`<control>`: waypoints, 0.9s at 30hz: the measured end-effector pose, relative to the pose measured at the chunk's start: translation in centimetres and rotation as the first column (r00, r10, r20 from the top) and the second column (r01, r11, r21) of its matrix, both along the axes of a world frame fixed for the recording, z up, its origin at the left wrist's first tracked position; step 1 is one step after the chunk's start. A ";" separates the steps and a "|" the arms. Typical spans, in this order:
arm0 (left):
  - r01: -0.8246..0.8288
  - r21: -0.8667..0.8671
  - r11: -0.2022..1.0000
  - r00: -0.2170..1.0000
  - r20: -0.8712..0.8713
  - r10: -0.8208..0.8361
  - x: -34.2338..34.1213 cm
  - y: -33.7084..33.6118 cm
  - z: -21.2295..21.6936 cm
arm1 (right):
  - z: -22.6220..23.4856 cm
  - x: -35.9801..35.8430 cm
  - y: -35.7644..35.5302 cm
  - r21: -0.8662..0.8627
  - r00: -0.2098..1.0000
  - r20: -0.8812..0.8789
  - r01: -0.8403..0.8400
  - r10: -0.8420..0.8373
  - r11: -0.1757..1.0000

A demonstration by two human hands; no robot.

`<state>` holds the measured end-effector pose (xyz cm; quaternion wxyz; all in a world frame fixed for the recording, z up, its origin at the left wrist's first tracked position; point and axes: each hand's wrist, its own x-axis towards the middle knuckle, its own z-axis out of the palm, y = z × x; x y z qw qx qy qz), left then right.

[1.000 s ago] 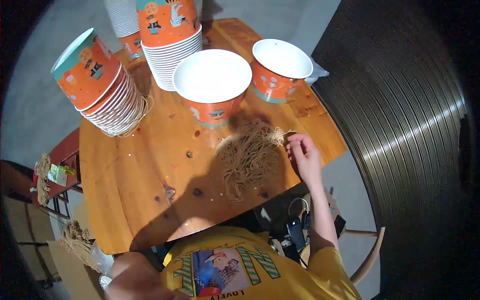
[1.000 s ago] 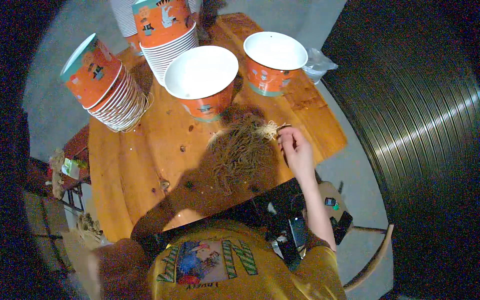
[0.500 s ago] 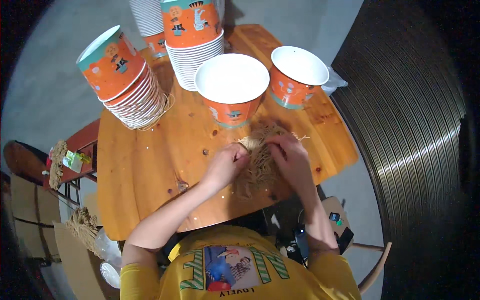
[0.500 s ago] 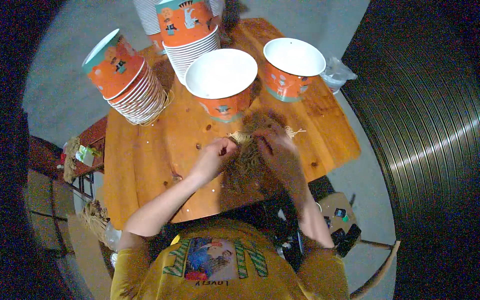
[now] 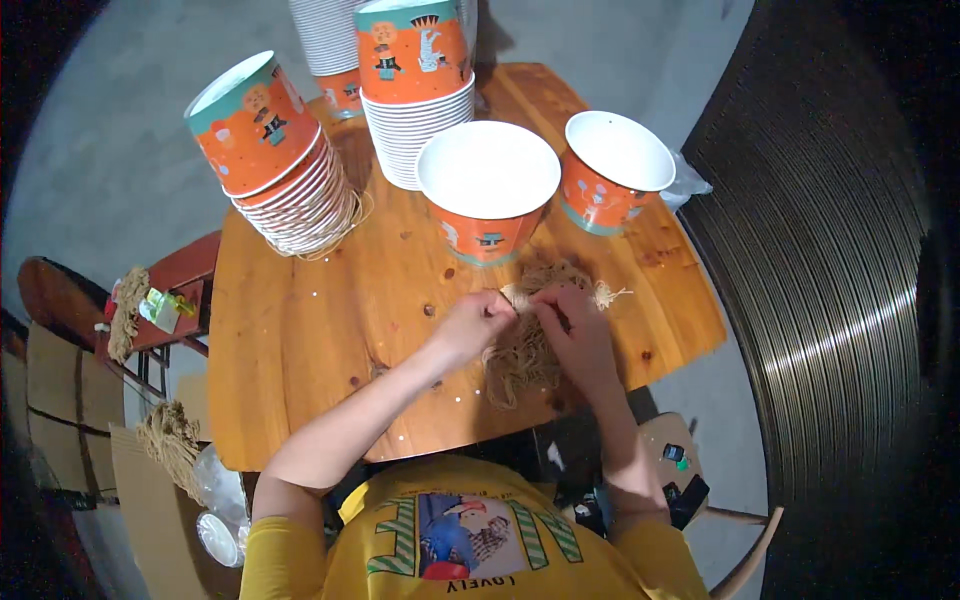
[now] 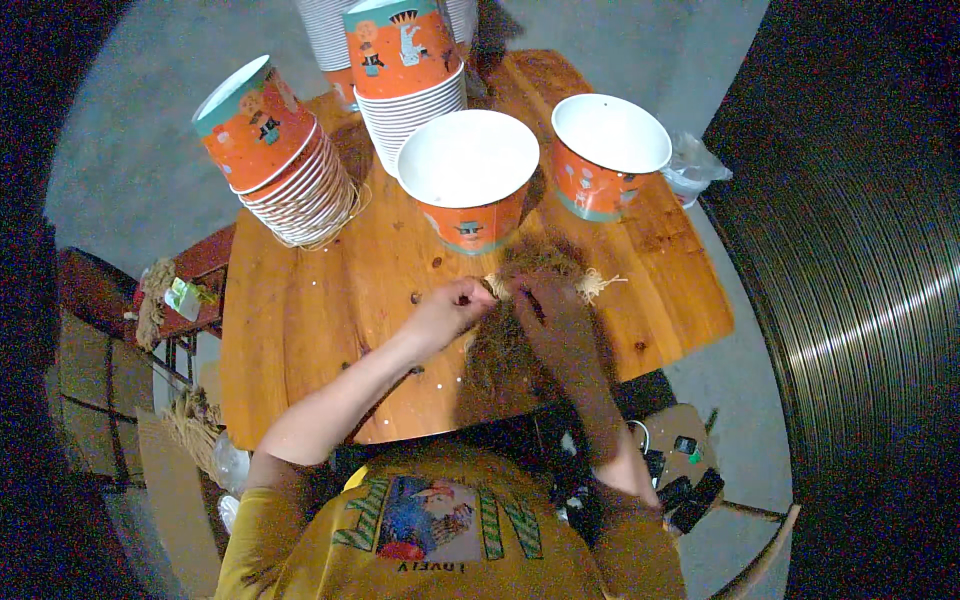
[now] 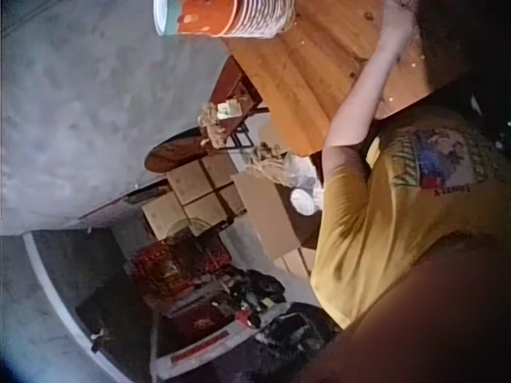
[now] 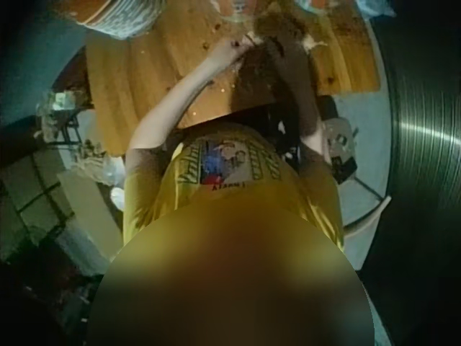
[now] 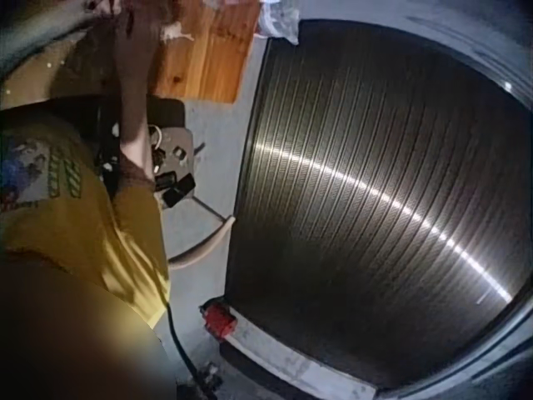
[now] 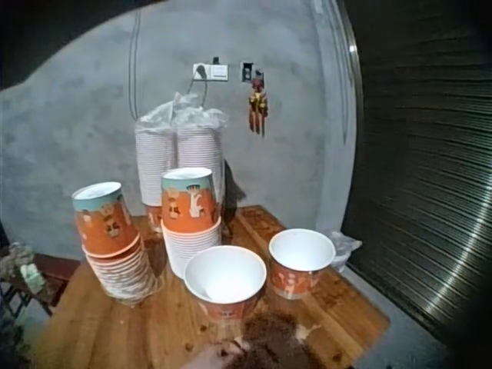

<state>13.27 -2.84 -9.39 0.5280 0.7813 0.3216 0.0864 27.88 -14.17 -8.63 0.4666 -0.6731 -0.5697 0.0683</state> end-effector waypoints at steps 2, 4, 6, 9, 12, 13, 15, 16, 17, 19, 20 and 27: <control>-0.116 -0.275 0.955 0.970 0.173 0.168 -0.7 0.7 1.5 | -0.4 0.2 -0.3 -0.035 1.000 0.010 0.017 -0.016 0.999; -0.119 -0.509 0.852 0.881 0.342 0.327 -1.9 2.0 3.2 | -0.9 0.3 -0.4 -0.067 1.000 0.019 0.019 -0.018 0.998; -0.089 -0.618 0.781 0.788 0.436 0.435 -3.4 2.7 7.0 | -1.5 0.4 -0.5 -0.061 1.000 0.015 0.023 -0.022 0.998; -0.216 -0.329 0.919 0.768 0.524 0.368 -5.8 4.1 11.5 | -2.0 0.5 -0.4 -0.078 0.995 0.095 0.047 -0.040 0.996; -0.261 -0.029 0.965 0.845 0.477 0.243 -7.4 4.2 14.0 | -1.1 0.2 -0.5 -0.124 0.995 0.094 0.037 -0.025 0.992; -0.215 -0.075 0.974 0.848 0.481 0.225 -7.4 4.1 14.2 | -0.3 -0.2 -0.4 -0.121 0.996 0.091 0.025 -0.014 0.992; -0.230 -0.119 0.966 0.851 0.457 0.259 -7.0 3.6 14.7 | 2.0 -1.4 -0.2 0.004 0.997 0.080 0.009 -0.010 1.000; -0.219 -0.122 0.968 0.836 0.488 0.251 -7.1 3.7 14.3 | 3.4 -2.6 0.1 0.007 0.997 0.078 0.003 -0.003 1.000; -0.226 -0.118 0.967 0.836 0.486 0.255 -7.3 3.6 14.3 | 4.8 -4.0 0.6 0.049 0.997 0.068 -0.050 0.046 0.998; -0.270 -0.116 0.956 0.814 0.503 0.291 -7.2 3.5 14.6 | 5.3 -5.2 1.3 0.099 0.994 0.067 -0.089 0.083 0.991; -0.270 -0.131 0.954 0.776 0.556 0.297 -7.4 3.6 14.6 | 4.2 -5.4 2.1 0.065 0.980 0.094 -0.180 0.173 0.982; -0.591 -0.127 0.797 0.361 0.841 0.402 -14.7 8.8 19.8 | 1.6 -3.6 2.2 -0.645 0.967 0.096 -0.120 0.237 0.754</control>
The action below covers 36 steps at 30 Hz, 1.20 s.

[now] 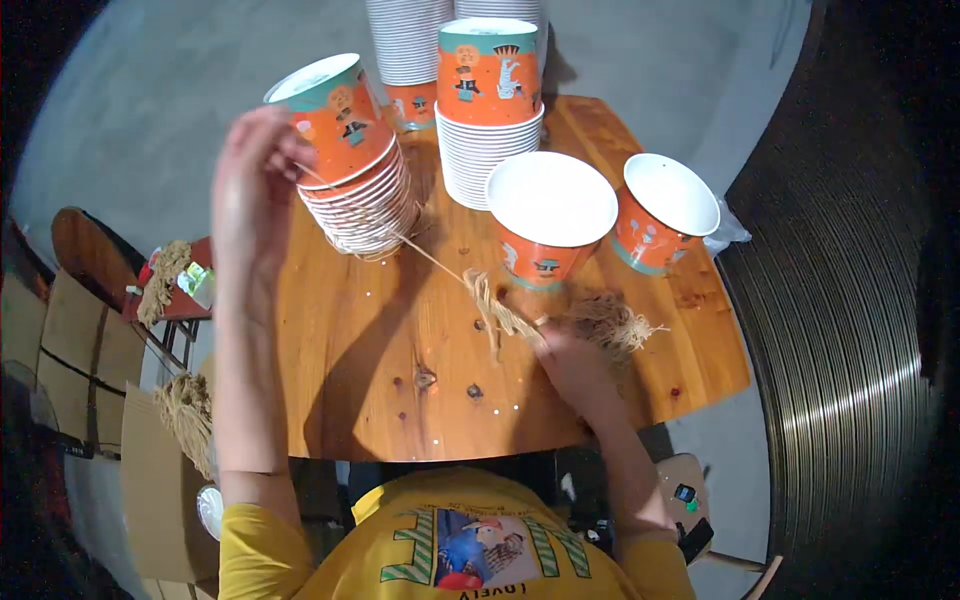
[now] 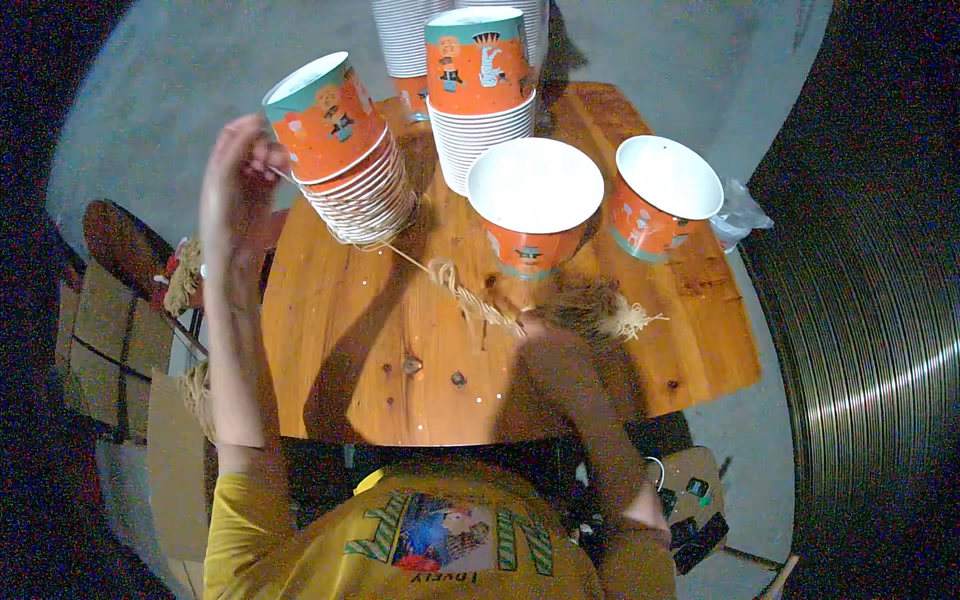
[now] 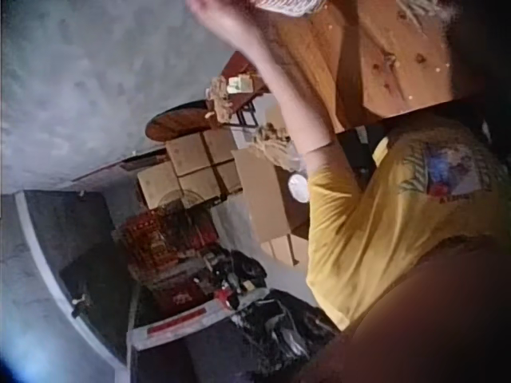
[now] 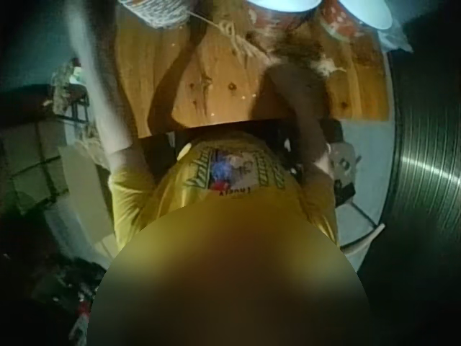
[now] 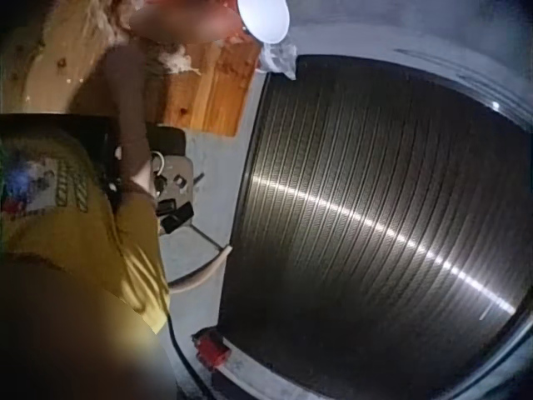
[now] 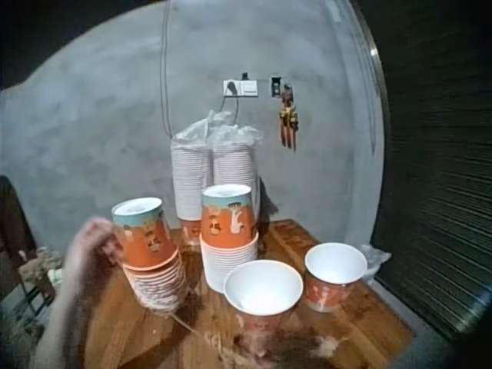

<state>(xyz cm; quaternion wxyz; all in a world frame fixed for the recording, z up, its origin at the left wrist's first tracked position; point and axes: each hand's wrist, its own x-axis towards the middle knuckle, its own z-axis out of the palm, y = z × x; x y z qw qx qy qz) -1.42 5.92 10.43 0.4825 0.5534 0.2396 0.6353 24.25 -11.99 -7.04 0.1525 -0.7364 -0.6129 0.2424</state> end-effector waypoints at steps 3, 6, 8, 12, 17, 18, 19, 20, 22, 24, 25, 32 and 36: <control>-0.158 0.116 0.981 0.987 0.031 0.155 -3.9 1.8 1.9 | -2.3 1.0 -0.4 0.250 0.985 0.158 -0.111 0.073 0.962; -0.156 0.158 0.975 0.971 -0.158 0.180 -4.1 0.8 1.7 | -1.2 0.7 -0.8 0.434 0.978 0.203 -0.053 -0.040 0.899; -0.165 0.130 0.978 0.966 -0.181 0.187 -4.2 0.2 1.9 | 1.8 -0.4 -1.1 0.485 0.980 0.197 -0.080 -0.020 0.871; -0.312 0.206 0.928 0.942 -0.056 0.330 -5.2 0.3 3.7 | 2.5 -0.9 -0.5 0.453 0.904 -0.292 -0.156 0.312 0.878; -0.226 0.287 0.931 0.885 -0.338 0.320 0.6 -4.3 0.3 | 3.9 -4.6 0.4 0.505 0.670 -0.648 0.021 0.363 0.863; -0.121 0.330 0.936 0.803 -0.522 0.288 2.5 -6.1 -2.2 | 4.0 -5.3 0.6 0.526 0.582 -0.717 0.093 0.383 0.845; 0.005 0.275 0.962 0.688 -0.699 0.196 4.5 -8.4 -4.0 | 3.8 -5.5 0.9 0.524 0.585 -0.719 0.099 0.376 0.846; 0.119 0.285 0.951 0.666 -0.733 0.136 5.6 -9.4 -6.9 | 3.8 -5.9 1.0 0.359 0.402 -0.878 0.192 0.261 0.913; 0.229 0.245 0.942 0.592 -0.803 0.065 7.1 -11.4 -10.4 | 2.4 -5.9 1.1 0.176 0.203 -0.972 0.281 0.120 0.943; 0.195 0.293 0.936 0.491 -0.856 0.166 7.8 -12.4 -11.7 | 1.6 -5.3 0.8 0.100 0.223 -0.974 0.296 0.033 0.950; 0.207 0.331 0.921 0.473 -0.858 0.201 8.1 -12.5 -12.1 | 1.4 -4.9 0.6 0.022 0.240 -0.969 0.313 -0.057 0.949; 0.326 0.393 0.860 0.469 -0.857 0.214 10.5 -13.6 -14.7 | 1.4 -2.9 -0.1 0.041 0.229 -0.969 0.518 -0.093 0.854; 0.347 0.197 0.917 0.501 -0.865 -0.004 11.1 -14.9 -15.3 | 0.8 -1.2 -0.4 0.203 0.404 -0.914 0.524 -0.032 0.827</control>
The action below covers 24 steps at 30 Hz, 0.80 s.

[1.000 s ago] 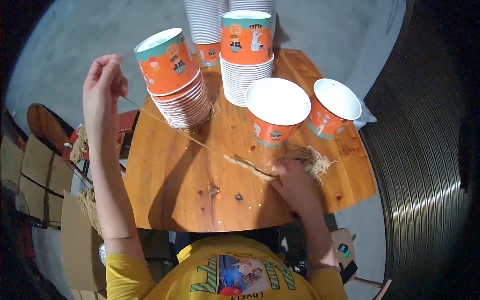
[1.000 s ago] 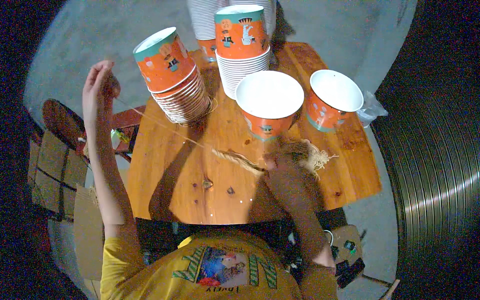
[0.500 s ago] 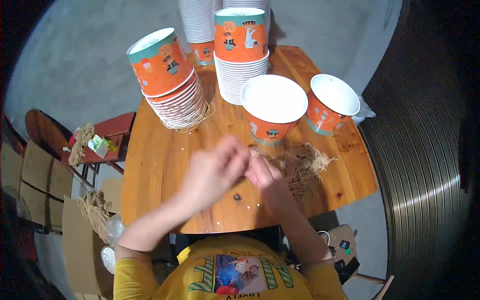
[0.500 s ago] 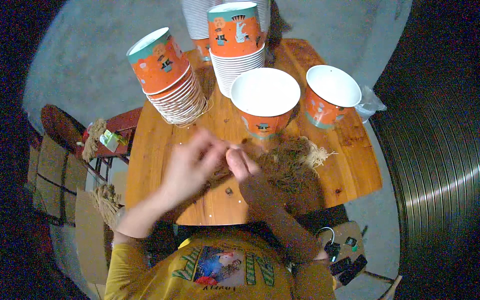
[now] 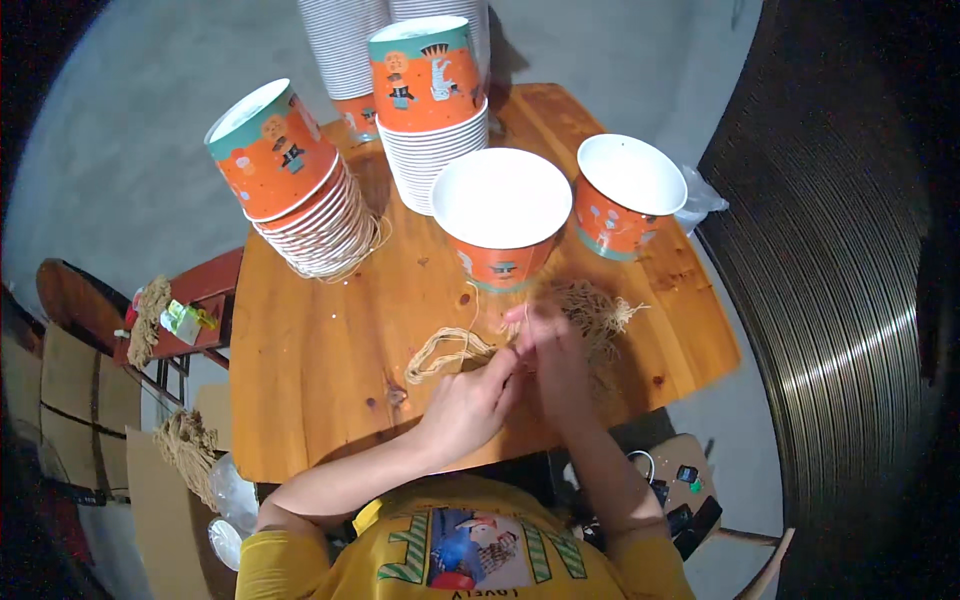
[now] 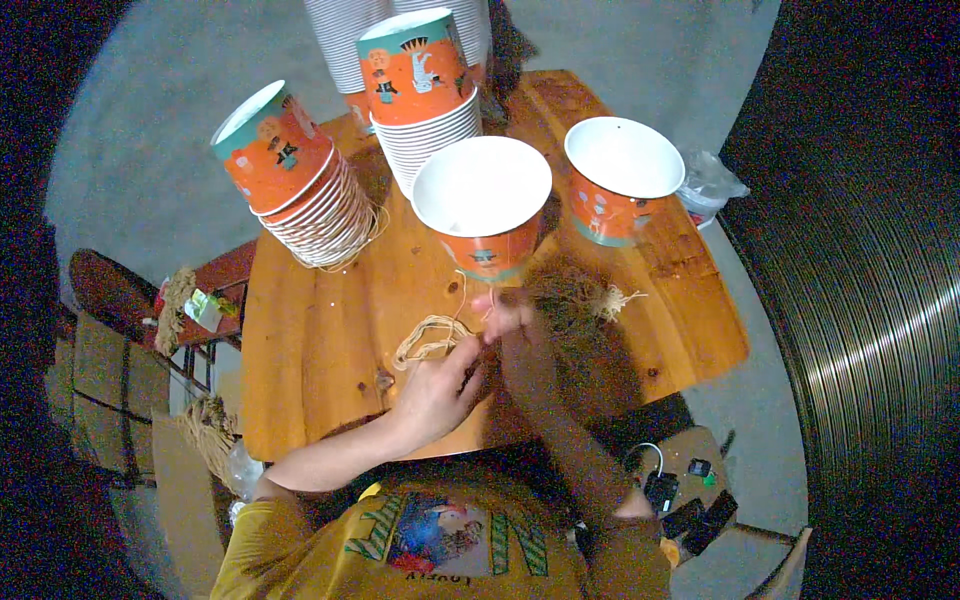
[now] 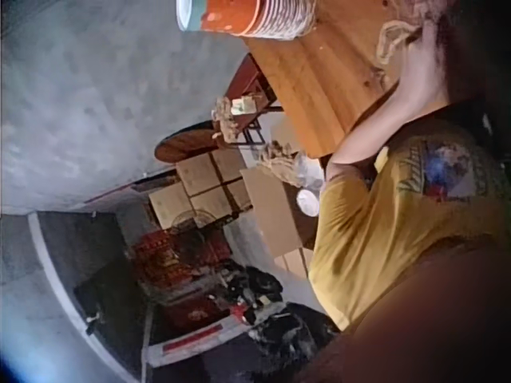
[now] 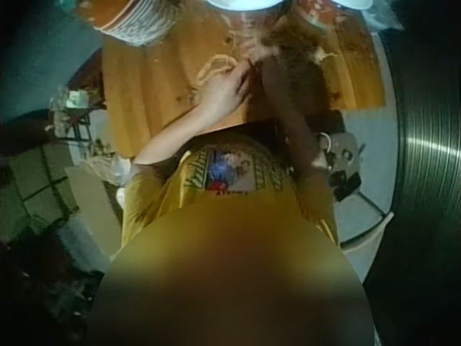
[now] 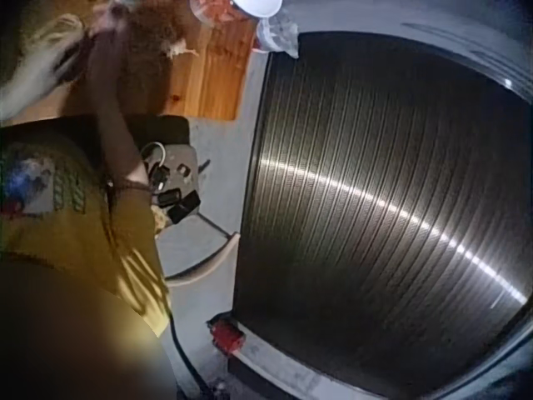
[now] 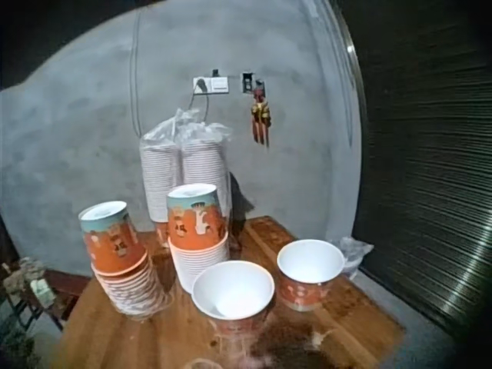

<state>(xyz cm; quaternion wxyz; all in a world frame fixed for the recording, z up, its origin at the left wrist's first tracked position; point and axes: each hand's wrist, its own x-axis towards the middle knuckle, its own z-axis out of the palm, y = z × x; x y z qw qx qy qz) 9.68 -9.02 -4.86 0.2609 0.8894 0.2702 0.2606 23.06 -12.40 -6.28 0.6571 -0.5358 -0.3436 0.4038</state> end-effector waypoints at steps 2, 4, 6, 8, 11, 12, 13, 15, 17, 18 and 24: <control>0.027 -0.049 0.998 0.999 0.025 -0.025 -0.1 0.1 -0.8 | 0.3 0.5 0.2 0.019 0.996 0.094 -0.015 0.013 1.000; 0.050 -0.098 0.994 0.998 0.049 -0.045 -0.4 0.1 -1.1 | 0.3 0.7 0.3 0.036 0.982 0.185 -0.036 0.029 0.999; 0.098 -0.179 0.979 0.995 0.044 -0.092 -0.9 0.1 -1.0 | 0.2 0.7 0.3 0.110 0.914 0.401 -0.110 0.058 0.988; 0.075 -0.298 0.952 0.986 0.166 -0.026 -1.1 0.6 -1.3 | 1.4 0.6 -0.2 0.032 0.935 0.337 -0.125 0.108 0.992; 0.077 -0.503 0.861 0.946 0.310 0.097 -1.1 1.4 -0.5 | 1.7 -0.1 -0.3 -0.030 0.922 0.360 -0.143 0.144 0.989; 0.110 -0.548 0.829 0.913 0.385 0.133 -0.8 1.4 -0.1 | 1.7 -0.3 -0.3 -0.018 0.884 0.451 -0.129 0.123 0.991; 0.148 -0.586 0.796 0.874 0.454 0.172 -0.6 1.5 0.1 | 1.6 -0.5 -0.4 -0.016 0.883 0.452 -0.133 0.126 0.991; 0.138 -0.557 0.819 0.873 0.459 0.165 -0.7 1.8 0.2 | 1.4 -0.8 -0.5 0.008 0.857 0.506 -0.119 0.098 0.993; 0.033 -0.610 0.792 0.934 0.301 0.192 -1.0 2.1 0.4 | 1.5 -0.6 -0.7 0.003 0.867 0.485 -0.134 0.116 0.991; 0.037 -0.608 0.793 0.935 0.301 0.187 -1.0 2.2 0.5 | 1.6 -0.4 -0.9 -0.005 0.876 0.463 -0.148 0.133 0.989; 0.034 -0.554 0.832 0.982 0.174 0.076 0.0 2.8 1.1 | -0.2 1.4 -1.1 0.068 0.929 0.350 -0.157 0.124 0.985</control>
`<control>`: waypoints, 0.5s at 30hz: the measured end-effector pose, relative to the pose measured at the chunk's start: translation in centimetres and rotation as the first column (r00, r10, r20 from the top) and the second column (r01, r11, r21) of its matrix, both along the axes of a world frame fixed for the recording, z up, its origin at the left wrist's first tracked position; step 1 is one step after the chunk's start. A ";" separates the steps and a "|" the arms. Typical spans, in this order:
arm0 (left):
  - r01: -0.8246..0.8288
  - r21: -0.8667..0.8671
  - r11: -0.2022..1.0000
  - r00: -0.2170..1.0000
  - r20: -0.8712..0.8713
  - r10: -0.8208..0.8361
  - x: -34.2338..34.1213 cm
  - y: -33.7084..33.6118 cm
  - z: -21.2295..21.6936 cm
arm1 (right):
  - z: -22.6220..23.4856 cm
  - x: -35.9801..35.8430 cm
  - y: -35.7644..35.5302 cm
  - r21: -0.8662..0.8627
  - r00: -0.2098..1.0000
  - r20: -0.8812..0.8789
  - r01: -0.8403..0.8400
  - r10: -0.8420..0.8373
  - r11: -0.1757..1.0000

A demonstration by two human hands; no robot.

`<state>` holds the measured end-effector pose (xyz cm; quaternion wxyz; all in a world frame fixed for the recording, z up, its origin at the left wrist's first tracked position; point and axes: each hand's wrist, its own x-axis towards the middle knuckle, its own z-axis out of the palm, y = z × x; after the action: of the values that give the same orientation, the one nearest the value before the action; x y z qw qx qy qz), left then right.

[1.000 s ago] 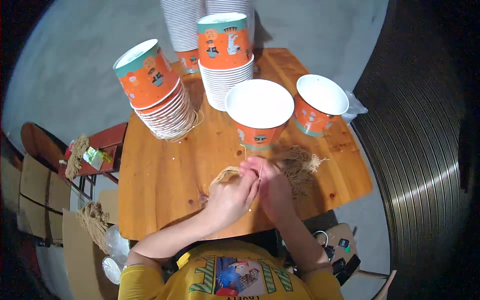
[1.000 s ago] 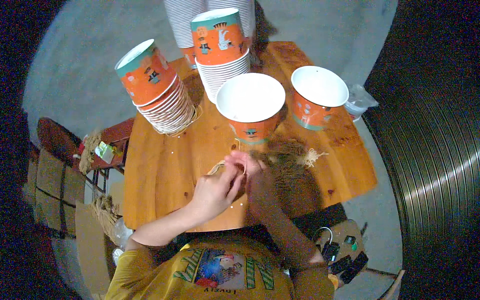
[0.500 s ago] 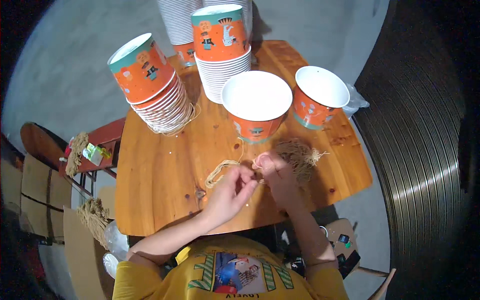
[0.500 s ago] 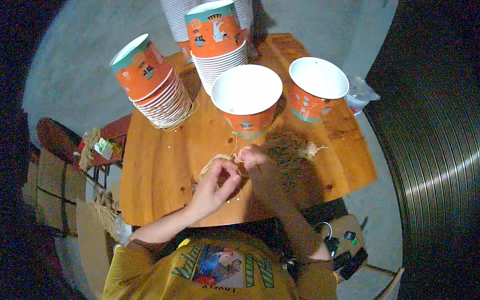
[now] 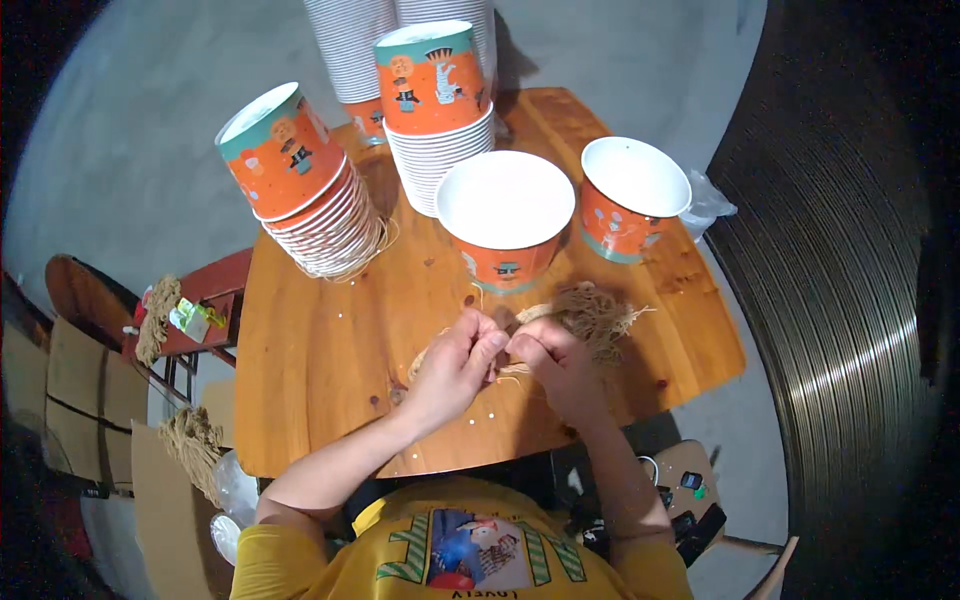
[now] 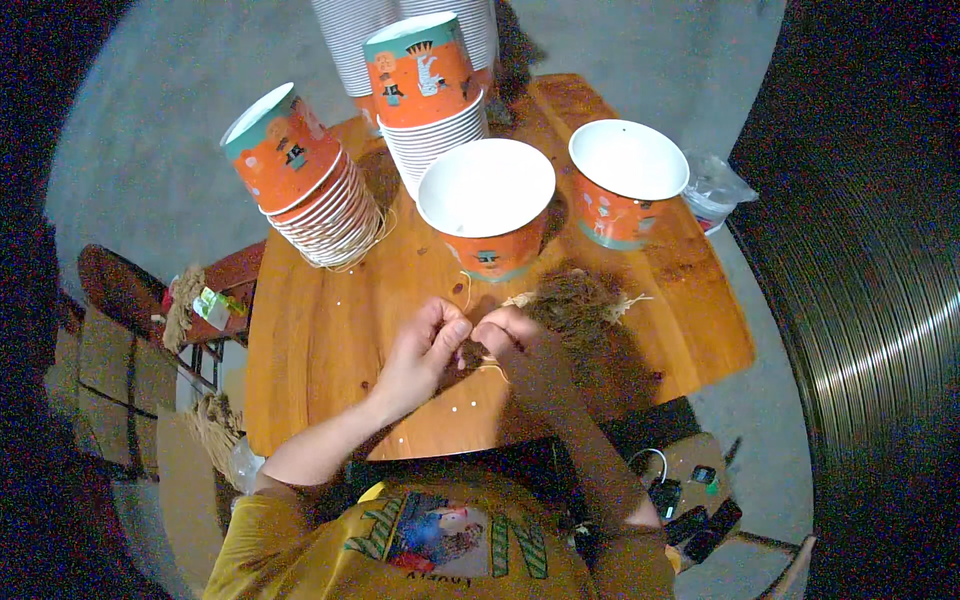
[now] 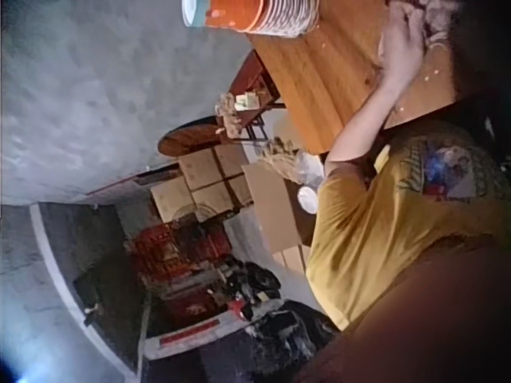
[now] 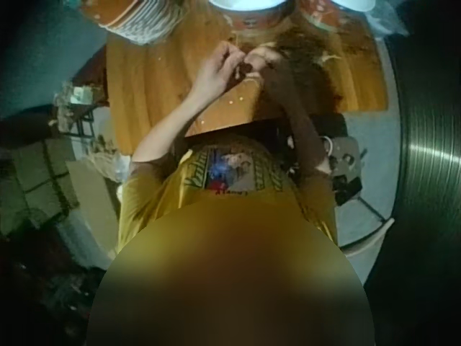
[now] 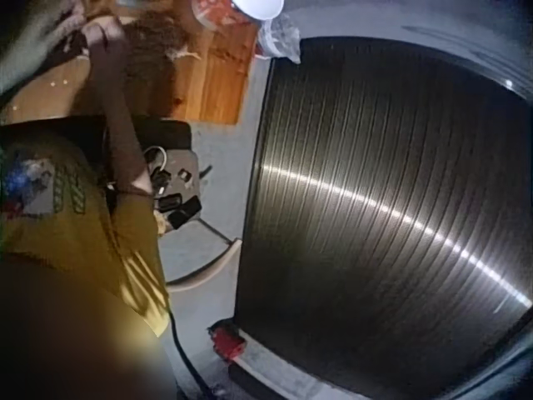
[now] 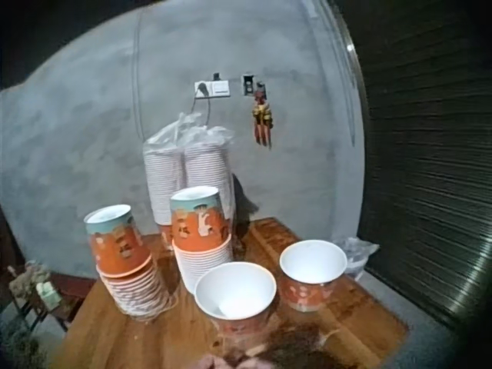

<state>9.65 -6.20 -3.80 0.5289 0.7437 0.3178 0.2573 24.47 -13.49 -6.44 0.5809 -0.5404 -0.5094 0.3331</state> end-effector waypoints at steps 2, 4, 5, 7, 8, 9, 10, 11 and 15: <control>0.019 -0.115 0.993 0.993 0.121 -0.005 0.4 0.1 -0.3 | 0.4 0.0 -0.2 0.010 0.998 -0.056 0.020 -0.019 1.000; 0.061 -0.040 0.997 0.982 0.183 -0.052 1.0 0.0 0.1 | 0.5 0.4 -0.5 0.016 0.993 -0.108 0.044 -0.042 0.999; 0.091 0.037 0.995 0.965 0.245 -0.098 1.3 0.0 0.2 | 0.4 0.5 -0.7 -0.018 0.991 -0.129 0.041 -0.043 0.999; 0.132 0.062 0.989 0.958 0.248 -0.144 1.4 0.2 -0.4 | 0.4 0.8 -1.0 -0.050 0.987 -0.153 0.039 -0.047 0.998; 0.149 0.255 0.955 0.973 0.137 -0.188 1.3 0.4 -0.4 | 0.5 0.9 -1.2 -0.098 0.984 -0.175 0.010 -0.027 0.995; 0.180 0.435 0.882 0.978 0.019 -0.209 1.4 0.6 -0.4 | 0.6 1.1 -1.3 -0.145 0.980 -0.197 -0.019 -0.010 0.989; 0.161 0.329 0.930 0.983 0.030 -0.181 1.5 0.3 -0.5 | 0.6 1.2 -1.4 -0.144 0.980 -0.199 -0.014 -0.015 0.989; 0.166 0.329 0.930 0.982 0.028 -0.186 1.7 0.3 -0.3 | 0.6 1.2 -1.4 -0.160 0.980 -0.195 -0.003 -0.029 0.987; 0.218 0.449 0.867 0.976 -0.097 -0.195 2.2 0.2 0.4 | 0.2 1.6 -1.8 -0.299 0.957 -0.288 -0.067 -0.023 0.952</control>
<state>11.80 -6.04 -3.35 0.3558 0.8828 0.1797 0.2484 26.11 -15.33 -6.22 0.5542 -0.5639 -0.3678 0.4895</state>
